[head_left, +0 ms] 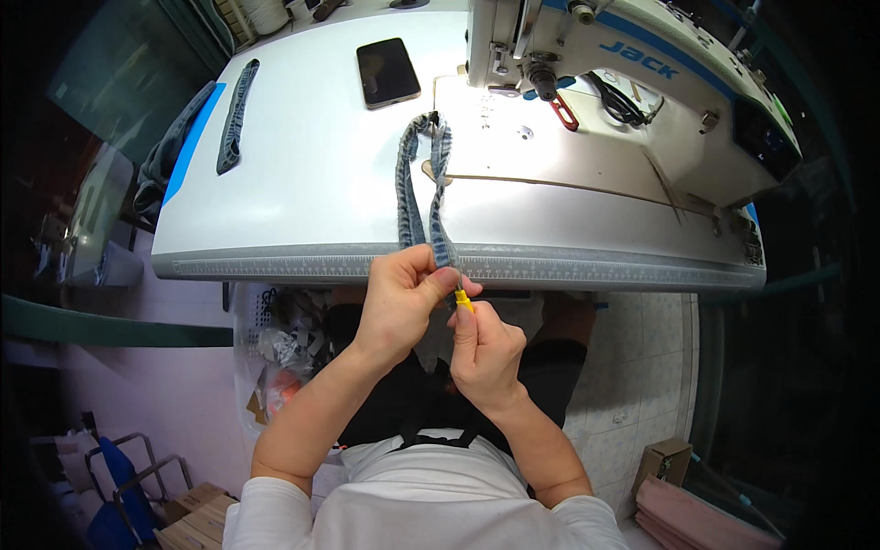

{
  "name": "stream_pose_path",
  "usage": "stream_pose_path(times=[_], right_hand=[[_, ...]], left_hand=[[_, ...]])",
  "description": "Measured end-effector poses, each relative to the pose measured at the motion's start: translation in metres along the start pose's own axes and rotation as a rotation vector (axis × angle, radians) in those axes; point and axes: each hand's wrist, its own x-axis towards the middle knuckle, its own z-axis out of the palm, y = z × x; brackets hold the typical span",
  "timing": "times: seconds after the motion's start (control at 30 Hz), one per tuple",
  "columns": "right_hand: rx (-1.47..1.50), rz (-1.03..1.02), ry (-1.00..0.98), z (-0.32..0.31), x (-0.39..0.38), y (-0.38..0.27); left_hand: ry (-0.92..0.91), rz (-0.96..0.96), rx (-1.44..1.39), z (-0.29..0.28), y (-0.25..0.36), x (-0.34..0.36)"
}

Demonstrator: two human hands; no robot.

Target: The person is using a seam ripper to remove stitches from a blue denim strap by hand.

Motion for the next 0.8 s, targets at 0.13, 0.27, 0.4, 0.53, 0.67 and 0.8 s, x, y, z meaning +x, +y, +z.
stream_pose_path(times=[0.13, 0.27, 0.4, 0.53, 0.67, 0.8], right_hand=[[0.084, 0.051, 0.011, 0.002, 0.008, -0.005], [0.417, 0.403, -0.218, -0.015, 0.006, 0.001], [0.511, 0.491, -0.263, -0.02, 0.001, -0.003], [0.155, 0.216, -0.167, -0.019, -0.001, -0.004], [0.091, 0.1, -0.129, -0.014, -0.001, -0.01], [0.105, 0.132, -0.129, -0.011, -0.003, -0.011]], left_hand=[[-0.029, -0.006, 0.138, -0.004, 0.001, -0.003], [-0.086, -0.082, 0.335, -0.02, -0.003, -0.001], [-0.166, -0.225, 0.279, -0.027, 0.003, -0.002], [-0.069, -0.234, 0.115, -0.01, 0.024, -0.011], [0.029, -0.113, 0.043, 0.0, 0.017, -0.012], [0.06, 0.005, -0.061, 0.008, 0.004, -0.016]])
